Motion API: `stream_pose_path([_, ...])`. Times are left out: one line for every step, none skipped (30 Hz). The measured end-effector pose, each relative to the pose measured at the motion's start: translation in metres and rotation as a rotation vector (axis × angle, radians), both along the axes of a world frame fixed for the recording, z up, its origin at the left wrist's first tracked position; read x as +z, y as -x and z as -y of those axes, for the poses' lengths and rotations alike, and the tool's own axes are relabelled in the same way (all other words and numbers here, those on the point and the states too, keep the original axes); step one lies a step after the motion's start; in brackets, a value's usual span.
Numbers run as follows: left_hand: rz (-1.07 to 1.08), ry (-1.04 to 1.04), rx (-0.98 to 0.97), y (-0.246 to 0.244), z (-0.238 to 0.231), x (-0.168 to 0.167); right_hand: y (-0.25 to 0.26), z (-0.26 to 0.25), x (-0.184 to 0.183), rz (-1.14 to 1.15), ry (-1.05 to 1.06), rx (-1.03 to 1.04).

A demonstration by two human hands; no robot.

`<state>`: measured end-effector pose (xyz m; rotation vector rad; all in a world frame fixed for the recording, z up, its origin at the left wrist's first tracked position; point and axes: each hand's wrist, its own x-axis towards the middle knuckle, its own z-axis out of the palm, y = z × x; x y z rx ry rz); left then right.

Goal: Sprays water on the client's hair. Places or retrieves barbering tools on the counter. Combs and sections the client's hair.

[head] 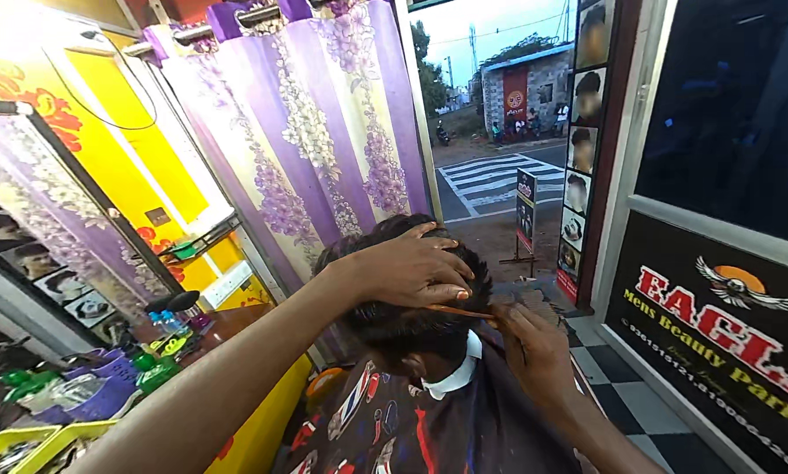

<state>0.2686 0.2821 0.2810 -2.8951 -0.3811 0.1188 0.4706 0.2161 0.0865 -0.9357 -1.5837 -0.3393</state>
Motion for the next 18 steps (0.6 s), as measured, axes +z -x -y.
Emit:
stream_pose_path([-0.002, 0.012, 0.000, 0.000, -0.001, 0.000, 0.000, 0.000, 0.003, 0.018, -0.010, -0.024])
stream_pose_path([-0.001, 0.021, -0.002, 0.000, -0.002, 0.001, -0.001, 0.000, 0.005, 0.037, -0.014, -0.045])
stream_pose_path([0.003, 0.026, -0.007, 0.000, -0.002, 0.001, -0.002, -0.001, 0.007, 0.056, -0.018, -0.060])
stream_pose_path([0.006, 0.029, -0.012, 0.000, -0.002, 0.001, -0.002, -0.002, 0.009, 0.076, -0.026, -0.074])
stream_pose_path([0.008, 0.026, -0.016, 0.000, -0.003, 0.001, -0.003, -0.003, 0.010, 0.099, -0.035, -0.088])
stream_pose_path([0.008, 0.024, -0.016, 0.000, -0.003, 0.001, -0.004, -0.003, 0.012, 0.120, -0.047, -0.102])
stream_pose_path([0.011, 0.022, -0.016, 0.000, -0.003, 0.001, -0.004, -0.004, 0.014, 0.134, -0.061, -0.113])
stream_pose_path([0.012, 0.024, -0.013, -0.001, -0.002, 0.001, -0.005, -0.004, 0.016, 0.147, -0.067, -0.123])
stream_pose_path([0.006, 0.030, -0.006, -0.002, -0.002, 0.001, -0.006, -0.005, 0.017, 0.158, -0.063, -0.133])
stream_pose_path([-0.001, 0.034, 0.000, -0.003, -0.001, 0.001, -0.007, -0.005, 0.018, 0.169, -0.063, -0.141])
stream_pose_path([-0.008, 0.039, 0.005, -0.004, 0.000, 0.002, -0.008, -0.005, 0.019, 0.178, -0.064, -0.142])
stream_pose_path([-0.009, 0.038, 0.006, -0.004, 0.000, 0.002, -0.009, -0.005, 0.020, 0.187, -0.065, -0.145])
stream_pose_path([-0.010, 0.037, 0.006, -0.004, 0.000, 0.002, -0.010, -0.005, 0.021, 0.197, -0.065, -0.147])
stream_pose_path([-0.013, 0.037, 0.009, -0.004, 0.001, 0.002, -0.011, -0.005, 0.022, 0.208, -0.062, -0.146])
stream_pose_path([-0.020, 0.037, 0.015, -0.004, 0.001, 0.002, -0.011, -0.004, 0.023, 0.222, -0.054, -0.144])
stream_pose_path([-0.022, 0.035, 0.018, -0.004, 0.002, 0.003, -0.012, -0.003, 0.025, 0.233, -0.038, -0.138])
stream_pose_path([-0.025, 0.034, 0.021, -0.003, 0.002, 0.003, -0.012, -0.002, 0.027, 0.243, -0.014, -0.130])
stream_pose_path([-0.029, 0.035, 0.025, -0.003, 0.001, 0.002, -0.013, -0.001, 0.027, 0.255, 0.016, -0.121])
